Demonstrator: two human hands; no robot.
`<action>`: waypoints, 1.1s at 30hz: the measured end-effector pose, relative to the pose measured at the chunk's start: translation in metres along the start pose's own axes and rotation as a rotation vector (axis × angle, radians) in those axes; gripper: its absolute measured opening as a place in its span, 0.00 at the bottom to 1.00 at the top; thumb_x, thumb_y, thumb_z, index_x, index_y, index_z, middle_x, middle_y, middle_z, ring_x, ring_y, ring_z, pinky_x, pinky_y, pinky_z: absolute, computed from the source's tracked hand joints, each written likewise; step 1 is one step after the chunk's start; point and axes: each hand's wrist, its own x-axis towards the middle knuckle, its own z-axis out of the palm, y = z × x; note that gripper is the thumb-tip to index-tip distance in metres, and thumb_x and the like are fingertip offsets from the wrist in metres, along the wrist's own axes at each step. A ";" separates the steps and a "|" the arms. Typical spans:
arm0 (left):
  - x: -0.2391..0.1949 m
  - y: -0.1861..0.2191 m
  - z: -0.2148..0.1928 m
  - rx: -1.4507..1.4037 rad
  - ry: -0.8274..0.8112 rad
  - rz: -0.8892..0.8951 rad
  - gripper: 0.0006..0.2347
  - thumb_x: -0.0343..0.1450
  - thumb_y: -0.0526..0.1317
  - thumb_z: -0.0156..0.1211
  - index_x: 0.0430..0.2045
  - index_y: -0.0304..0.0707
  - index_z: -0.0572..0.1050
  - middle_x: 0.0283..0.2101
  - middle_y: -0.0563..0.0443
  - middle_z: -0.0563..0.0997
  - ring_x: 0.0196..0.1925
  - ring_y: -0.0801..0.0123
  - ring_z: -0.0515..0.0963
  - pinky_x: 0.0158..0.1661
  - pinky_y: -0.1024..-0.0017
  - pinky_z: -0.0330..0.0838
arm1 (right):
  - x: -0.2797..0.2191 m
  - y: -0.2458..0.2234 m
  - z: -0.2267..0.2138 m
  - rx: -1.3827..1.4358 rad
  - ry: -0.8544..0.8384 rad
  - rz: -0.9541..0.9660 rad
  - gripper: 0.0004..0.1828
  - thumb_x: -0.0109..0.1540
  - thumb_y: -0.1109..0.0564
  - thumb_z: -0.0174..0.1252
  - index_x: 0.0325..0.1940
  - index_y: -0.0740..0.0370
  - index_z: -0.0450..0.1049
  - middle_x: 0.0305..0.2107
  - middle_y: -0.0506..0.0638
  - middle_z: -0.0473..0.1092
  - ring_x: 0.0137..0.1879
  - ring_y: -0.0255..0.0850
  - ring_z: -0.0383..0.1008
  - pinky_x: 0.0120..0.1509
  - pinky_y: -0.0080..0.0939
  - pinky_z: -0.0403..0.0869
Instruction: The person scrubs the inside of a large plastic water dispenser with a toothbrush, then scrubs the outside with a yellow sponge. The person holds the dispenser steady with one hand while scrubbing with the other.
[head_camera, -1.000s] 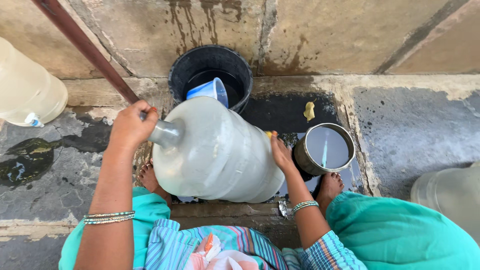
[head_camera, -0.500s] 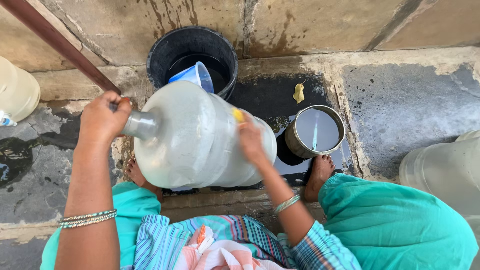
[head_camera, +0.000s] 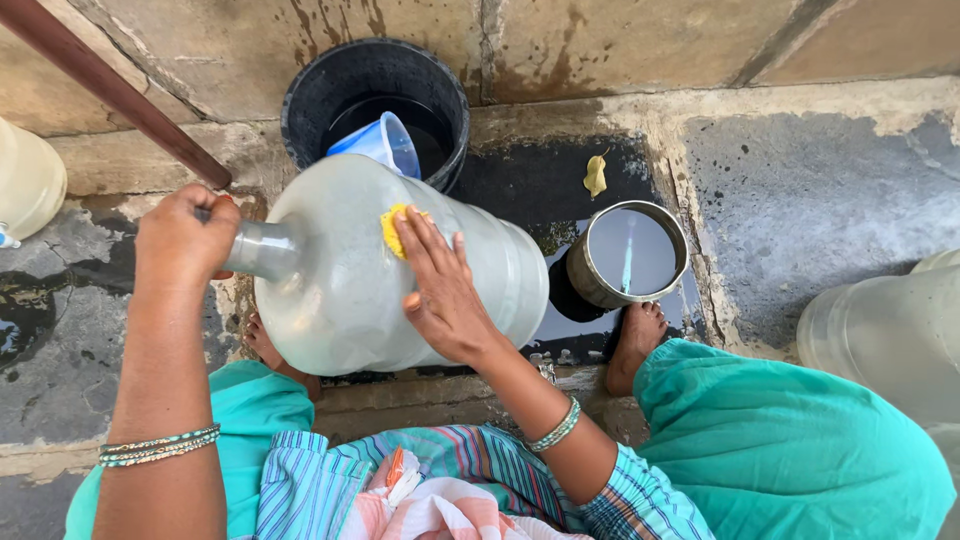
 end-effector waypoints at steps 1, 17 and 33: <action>-0.002 0.000 -0.001 -0.052 -0.026 -0.052 0.11 0.71 0.47 0.59 0.35 0.39 0.80 0.34 0.38 0.83 0.35 0.51 0.84 0.39 0.57 0.78 | -0.011 0.005 -0.002 -0.025 0.021 0.028 0.41 0.72 0.35 0.35 0.82 0.62 0.41 0.79 0.60 0.42 0.85 0.57 0.37 0.83 0.65 0.31; -0.009 0.024 -0.009 0.009 -0.051 -0.163 0.11 0.73 0.45 0.57 0.36 0.37 0.80 0.34 0.34 0.83 0.29 0.52 0.85 0.31 0.61 0.81 | -0.003 -0.043 -0.019 0.069 0.048 -0.061 0.50 0.69 0.27 0.22 0.83 0.66 0.37 0.80 0.66 0.39 0.86 0.56 0.34 0.86 0.57 0.40; -0.001 0.015 0.002 0.146 0.106 0.130 0.13 0.75 0.48 0.59 0.33 0.37 0.81 0.30 0.33 0.82 0.34 0.43 0.82 0.42 0.53 0.75 | -0.066 0.234 -0.151 -0.679 0.697 0.486 0.08 0.63 0.55 0.59 0.40 0.60 0.81 0.35 0.59 0.77 0.40 0.58 0.75 0.45 0.58 0.73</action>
